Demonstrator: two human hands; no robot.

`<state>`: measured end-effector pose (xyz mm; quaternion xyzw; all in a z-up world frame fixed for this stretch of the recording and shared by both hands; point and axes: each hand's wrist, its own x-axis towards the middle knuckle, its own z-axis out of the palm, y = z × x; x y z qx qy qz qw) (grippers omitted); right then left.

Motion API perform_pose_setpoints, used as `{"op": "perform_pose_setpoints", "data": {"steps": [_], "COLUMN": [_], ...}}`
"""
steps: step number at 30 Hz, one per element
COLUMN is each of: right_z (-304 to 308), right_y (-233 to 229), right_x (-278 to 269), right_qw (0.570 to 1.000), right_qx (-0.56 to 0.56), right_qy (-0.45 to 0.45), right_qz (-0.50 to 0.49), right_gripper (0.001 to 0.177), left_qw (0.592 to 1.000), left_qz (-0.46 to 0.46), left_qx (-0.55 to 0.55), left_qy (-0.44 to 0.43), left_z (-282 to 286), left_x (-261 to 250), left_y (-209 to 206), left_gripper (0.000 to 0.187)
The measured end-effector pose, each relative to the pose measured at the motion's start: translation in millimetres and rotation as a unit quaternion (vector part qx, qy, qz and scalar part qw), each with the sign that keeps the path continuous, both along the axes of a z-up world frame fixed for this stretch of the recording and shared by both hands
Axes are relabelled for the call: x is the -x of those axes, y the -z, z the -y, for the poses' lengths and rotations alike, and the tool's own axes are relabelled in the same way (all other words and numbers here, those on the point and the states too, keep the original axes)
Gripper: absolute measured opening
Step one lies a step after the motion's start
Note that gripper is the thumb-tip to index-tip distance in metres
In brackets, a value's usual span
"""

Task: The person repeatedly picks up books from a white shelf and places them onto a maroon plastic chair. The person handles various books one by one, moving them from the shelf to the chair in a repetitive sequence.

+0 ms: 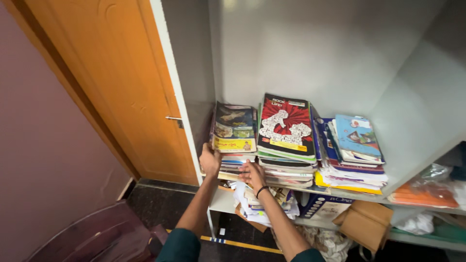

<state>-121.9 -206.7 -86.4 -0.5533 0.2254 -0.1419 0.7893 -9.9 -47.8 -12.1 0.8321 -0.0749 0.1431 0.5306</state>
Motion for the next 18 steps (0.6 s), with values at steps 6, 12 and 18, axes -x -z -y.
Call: {"op": "perform_pose_setpoints", "data": {"steps": [6,12,18], "right_z": [-6.6,-17.2,-45.2], "right_y": [-3.8,-3.3,12.0], "right_x": [-12.7,-11.0,11.7], "right_qw": [0.99,0.993,0.998], "right_qx": [-0.137,-0.099,-0.011], "right_qy": [0.02,0.046,0.047], "right_qz": [0.017,0.048,0.05], "right_gripper": [0.047,0.034,0.023], "left_qw": [0.959,0.94,0.929], "left_qz": [-0.107,-0.218,-0.267], "left_qx": [0.235,0.202,0.199], "left_qy": [0.117,0.167,0.162], "left_z": [-24.6,-60.1,-82.0], "left_x": [2.7,21.9,39.8], "left_y": [24.3,13.4,-9.1], "left_gripper": [0.022,0.032,0.032]}}
